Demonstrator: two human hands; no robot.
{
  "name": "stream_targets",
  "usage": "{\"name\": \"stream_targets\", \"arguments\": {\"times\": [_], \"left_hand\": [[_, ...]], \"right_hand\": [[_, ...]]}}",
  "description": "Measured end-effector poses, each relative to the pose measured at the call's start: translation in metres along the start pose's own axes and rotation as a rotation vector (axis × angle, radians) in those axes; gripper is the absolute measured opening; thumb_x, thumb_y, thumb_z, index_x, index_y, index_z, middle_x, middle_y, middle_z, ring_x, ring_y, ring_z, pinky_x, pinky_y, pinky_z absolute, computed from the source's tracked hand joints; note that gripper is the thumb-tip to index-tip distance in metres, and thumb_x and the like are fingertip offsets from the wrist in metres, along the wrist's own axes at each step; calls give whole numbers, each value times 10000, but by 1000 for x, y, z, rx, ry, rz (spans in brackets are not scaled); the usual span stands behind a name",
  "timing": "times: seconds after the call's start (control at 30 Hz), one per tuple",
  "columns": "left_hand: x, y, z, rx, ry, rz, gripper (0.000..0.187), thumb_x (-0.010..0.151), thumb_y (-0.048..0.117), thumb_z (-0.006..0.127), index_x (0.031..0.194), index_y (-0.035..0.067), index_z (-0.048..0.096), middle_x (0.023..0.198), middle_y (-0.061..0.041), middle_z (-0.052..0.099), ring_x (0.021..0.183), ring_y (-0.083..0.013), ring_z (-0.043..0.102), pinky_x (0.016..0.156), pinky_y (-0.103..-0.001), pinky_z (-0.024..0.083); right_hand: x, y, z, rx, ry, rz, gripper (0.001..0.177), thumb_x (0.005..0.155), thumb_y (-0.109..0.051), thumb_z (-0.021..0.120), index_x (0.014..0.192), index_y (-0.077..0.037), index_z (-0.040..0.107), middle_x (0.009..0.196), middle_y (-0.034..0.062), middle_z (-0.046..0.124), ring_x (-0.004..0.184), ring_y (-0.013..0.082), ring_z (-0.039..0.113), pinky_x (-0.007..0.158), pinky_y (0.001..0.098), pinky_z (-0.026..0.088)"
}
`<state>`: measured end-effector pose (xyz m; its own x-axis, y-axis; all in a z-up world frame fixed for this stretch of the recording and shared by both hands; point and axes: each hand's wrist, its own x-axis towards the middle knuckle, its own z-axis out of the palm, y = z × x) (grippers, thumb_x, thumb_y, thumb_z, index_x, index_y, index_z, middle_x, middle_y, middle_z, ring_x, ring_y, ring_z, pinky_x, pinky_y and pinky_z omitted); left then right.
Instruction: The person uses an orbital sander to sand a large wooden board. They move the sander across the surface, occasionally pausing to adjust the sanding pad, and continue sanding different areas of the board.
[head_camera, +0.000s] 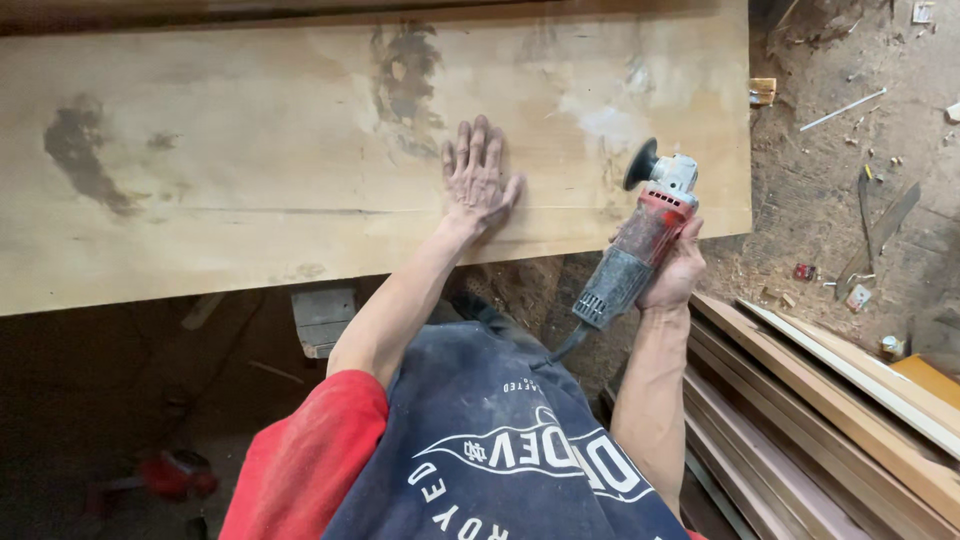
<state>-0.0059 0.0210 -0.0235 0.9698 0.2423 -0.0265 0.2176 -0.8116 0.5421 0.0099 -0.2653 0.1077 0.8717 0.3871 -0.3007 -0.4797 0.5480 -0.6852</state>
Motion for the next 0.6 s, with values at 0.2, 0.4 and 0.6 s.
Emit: {"name": "stream_targets", "arguments": {"times": [0.2,0.4,0.6], "left_hand": [[34,-57,-28,-15,70,24,873,894,525,636,1576,66,343,1679,-212,165,1558,-425,107,1241,-611,91],[104,-110,-61,21,75,25,834,889,540,630,1521,47,401,1609,-217,275,1499,-440,200,1199,-628,130],[144,-143,-68,44,138,74,777,884,536,649,1448,29,482,1466,-219,436,1396,-448,344,1187,-642,150]], "right_hand": [[3,50,46,-13,59,-93,753,971,-537,655,1481,-7,495,1146,180,690,1000,313,707,896,492,589],[15,84,87,-107,108,-100,787,921,-599,722,1392,9,554,1032,184,692,904,299,704,809,464,590],[11,92,100,-105,187,-78,724,915,-587,705,1319,0,572,1005,185,700,861,304,708,766,468,596]]}}
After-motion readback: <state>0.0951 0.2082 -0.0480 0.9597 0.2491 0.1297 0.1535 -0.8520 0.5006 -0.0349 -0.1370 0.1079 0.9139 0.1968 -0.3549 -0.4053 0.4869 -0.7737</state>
